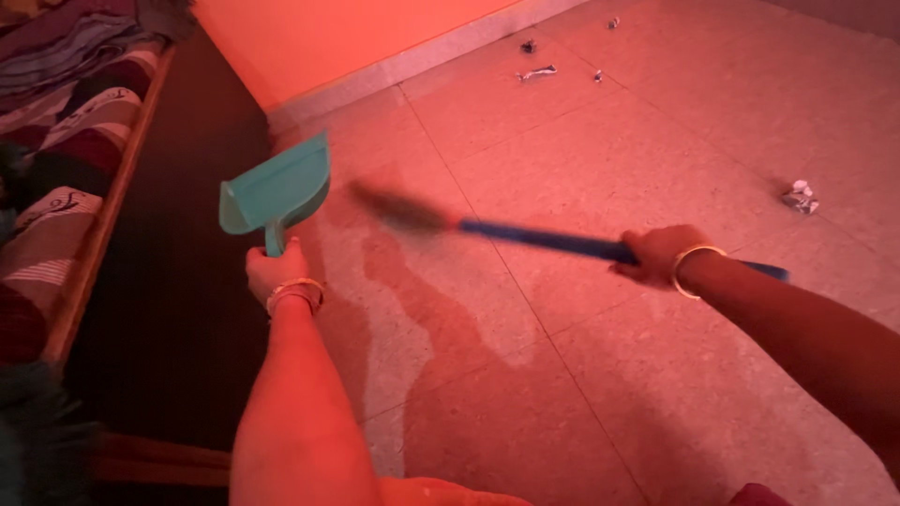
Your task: The person sweeps small pieces of debris on a tiled floor using a broom and dustpan. They gather the debris into a pile and sweep it into the dustpan.
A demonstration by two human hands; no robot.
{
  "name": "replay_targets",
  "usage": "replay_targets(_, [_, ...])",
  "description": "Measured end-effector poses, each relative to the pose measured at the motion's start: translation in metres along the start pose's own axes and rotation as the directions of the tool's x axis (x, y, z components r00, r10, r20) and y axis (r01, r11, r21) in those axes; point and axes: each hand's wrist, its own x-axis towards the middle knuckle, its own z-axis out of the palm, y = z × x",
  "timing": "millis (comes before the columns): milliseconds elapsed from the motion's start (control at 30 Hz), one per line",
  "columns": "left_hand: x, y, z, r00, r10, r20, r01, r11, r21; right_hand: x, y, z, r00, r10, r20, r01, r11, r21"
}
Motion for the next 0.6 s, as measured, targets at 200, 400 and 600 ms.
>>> replay_targets(200, [-0.013,0.005,0.002,0.999,-0.027,0.032,0.027,1.0,-0.002,-0.017,-0.074,0.007,0.896,-0.436,0.09,0.444,0.884,-0.144])
replay_targets(400, [-0.019,0.009,0.018,0.986,0.163,0.041,-0.165,0.985,0.045,-0.004,-0.075,0.003,0.922,-0.377,0.089,0.386,0.914,-0.128])
replay_targets(600, [-0.006,-0.005,0.053,0.925,0.322,0.203,-0.338,0.94,0.047,0.004,-0.009,0.011,0.994,-0.019,0.108,0.031,0.993,-0.11])
